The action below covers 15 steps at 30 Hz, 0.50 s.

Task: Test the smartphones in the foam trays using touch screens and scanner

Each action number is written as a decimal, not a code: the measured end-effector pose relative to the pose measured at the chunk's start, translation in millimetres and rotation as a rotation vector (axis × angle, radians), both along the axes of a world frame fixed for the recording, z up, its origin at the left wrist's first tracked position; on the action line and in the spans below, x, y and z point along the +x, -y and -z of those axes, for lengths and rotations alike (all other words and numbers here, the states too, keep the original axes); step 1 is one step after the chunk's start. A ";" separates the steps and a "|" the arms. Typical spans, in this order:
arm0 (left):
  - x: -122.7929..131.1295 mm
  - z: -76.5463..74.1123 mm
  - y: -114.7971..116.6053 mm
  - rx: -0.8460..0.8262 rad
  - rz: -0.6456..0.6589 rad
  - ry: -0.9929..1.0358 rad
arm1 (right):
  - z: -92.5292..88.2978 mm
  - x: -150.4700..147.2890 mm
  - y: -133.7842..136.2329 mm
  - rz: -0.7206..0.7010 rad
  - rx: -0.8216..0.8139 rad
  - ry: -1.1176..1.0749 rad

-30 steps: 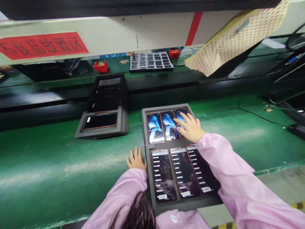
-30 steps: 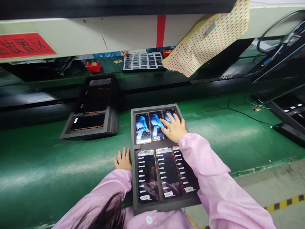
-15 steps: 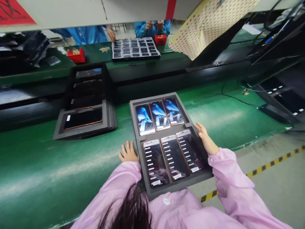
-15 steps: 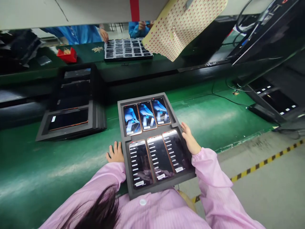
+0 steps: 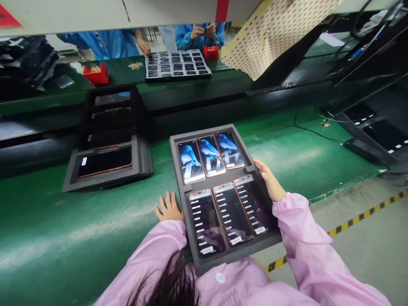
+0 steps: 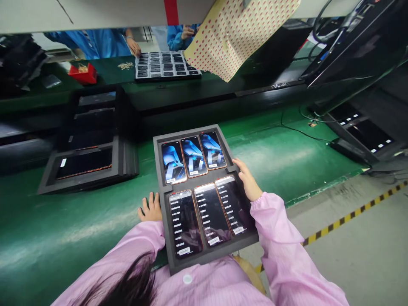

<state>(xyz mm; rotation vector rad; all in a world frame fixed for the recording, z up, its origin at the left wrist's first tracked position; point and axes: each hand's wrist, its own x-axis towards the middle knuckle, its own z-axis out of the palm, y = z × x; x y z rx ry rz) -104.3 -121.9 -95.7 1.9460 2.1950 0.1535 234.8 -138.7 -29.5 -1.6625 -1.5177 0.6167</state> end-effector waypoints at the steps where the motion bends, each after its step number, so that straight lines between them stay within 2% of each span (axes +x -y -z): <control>1: -0.1 0.2 0.0 0.001 0.002 -0.002 | -2.3 -0.5 -5.2 -0.003 -0.001 0.008; 9: 1.5 2.8 2.0 0.040 -0.010 -0.038 | -8.9 -11.9 -43.5 -0.052 -0.092 0.213; 12: 1.6 4.2 1.7 0.037 -0.005 -0.033 | -12.7 -11.0 -43.9 -0.090 -0.109 0.220; 15: 1.2 4.2 0.7 0.017 -0.009 -0.029 | -24.2 -4.9 -27.5 -0.172 -0.165 0.177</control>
